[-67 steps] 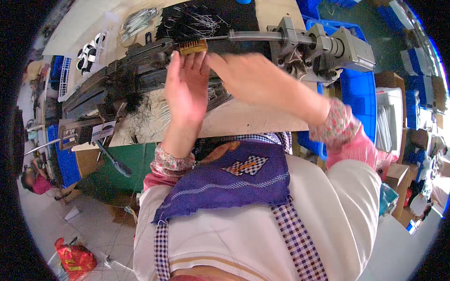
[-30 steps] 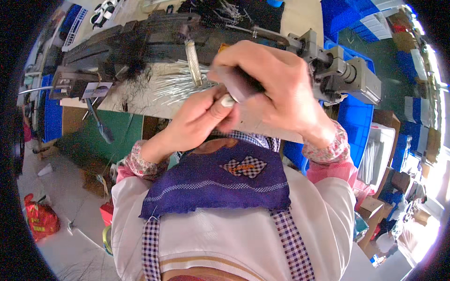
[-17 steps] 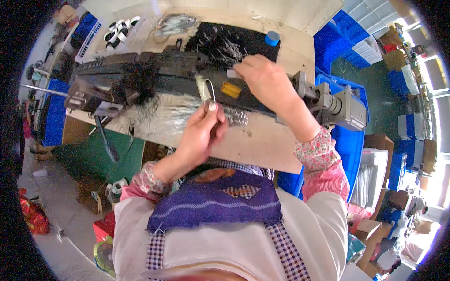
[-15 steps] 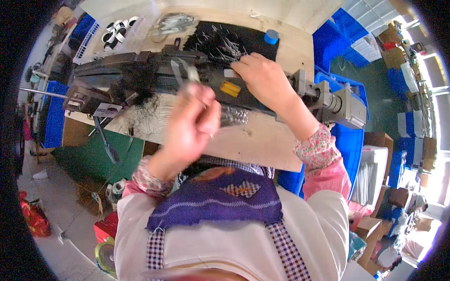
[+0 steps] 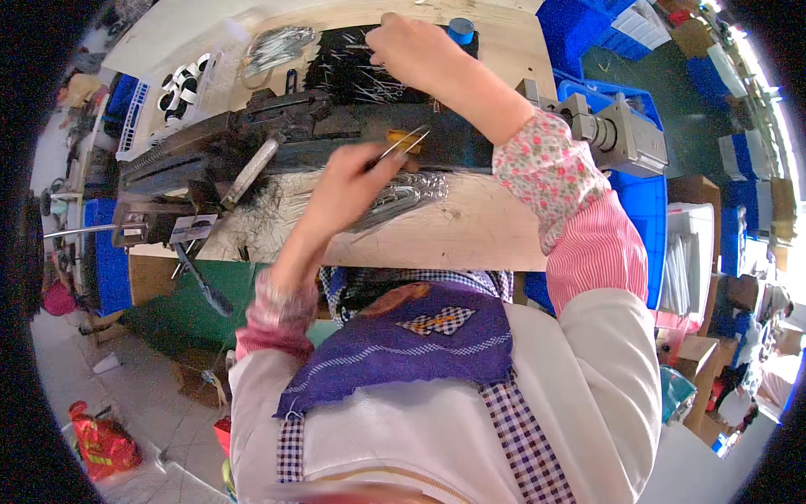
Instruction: Assembling wire brushes using a mechanical press.
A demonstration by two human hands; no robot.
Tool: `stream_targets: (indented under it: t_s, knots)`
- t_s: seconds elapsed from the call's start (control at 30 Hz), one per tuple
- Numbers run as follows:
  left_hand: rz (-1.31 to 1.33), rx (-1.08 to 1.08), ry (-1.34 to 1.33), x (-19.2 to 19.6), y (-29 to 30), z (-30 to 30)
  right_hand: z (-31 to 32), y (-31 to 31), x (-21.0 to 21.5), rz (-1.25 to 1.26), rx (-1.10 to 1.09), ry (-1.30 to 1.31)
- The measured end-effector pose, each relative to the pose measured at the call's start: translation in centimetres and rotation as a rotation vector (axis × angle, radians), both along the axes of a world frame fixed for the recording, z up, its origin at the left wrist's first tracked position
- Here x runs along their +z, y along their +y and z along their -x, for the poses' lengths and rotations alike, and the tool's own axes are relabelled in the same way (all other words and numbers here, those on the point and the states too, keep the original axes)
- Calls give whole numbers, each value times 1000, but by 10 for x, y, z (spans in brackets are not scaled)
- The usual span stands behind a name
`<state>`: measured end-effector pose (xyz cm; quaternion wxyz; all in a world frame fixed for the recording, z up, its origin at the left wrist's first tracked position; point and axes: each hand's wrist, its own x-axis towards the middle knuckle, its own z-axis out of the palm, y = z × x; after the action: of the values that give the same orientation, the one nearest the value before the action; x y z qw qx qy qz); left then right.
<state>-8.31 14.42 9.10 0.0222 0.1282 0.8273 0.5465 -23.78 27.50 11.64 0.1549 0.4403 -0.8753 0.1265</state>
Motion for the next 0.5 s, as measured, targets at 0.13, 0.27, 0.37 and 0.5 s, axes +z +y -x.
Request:
stream_targets:
  t_s: [0.13,0.27,0.37,0.5]
  knots:
    - [-25,-23,-109,-20,6,52,-34,41,37,66,182,-443]
    - [496,51,245,-4,-6,52,-42,48,13,89,276,-182]
    - [922,174,720,19,-29,36,-37,27,-3,195,379,-105]
    - [956,245,1064,28,-60,22,-43,-1,1,414,382,-232]
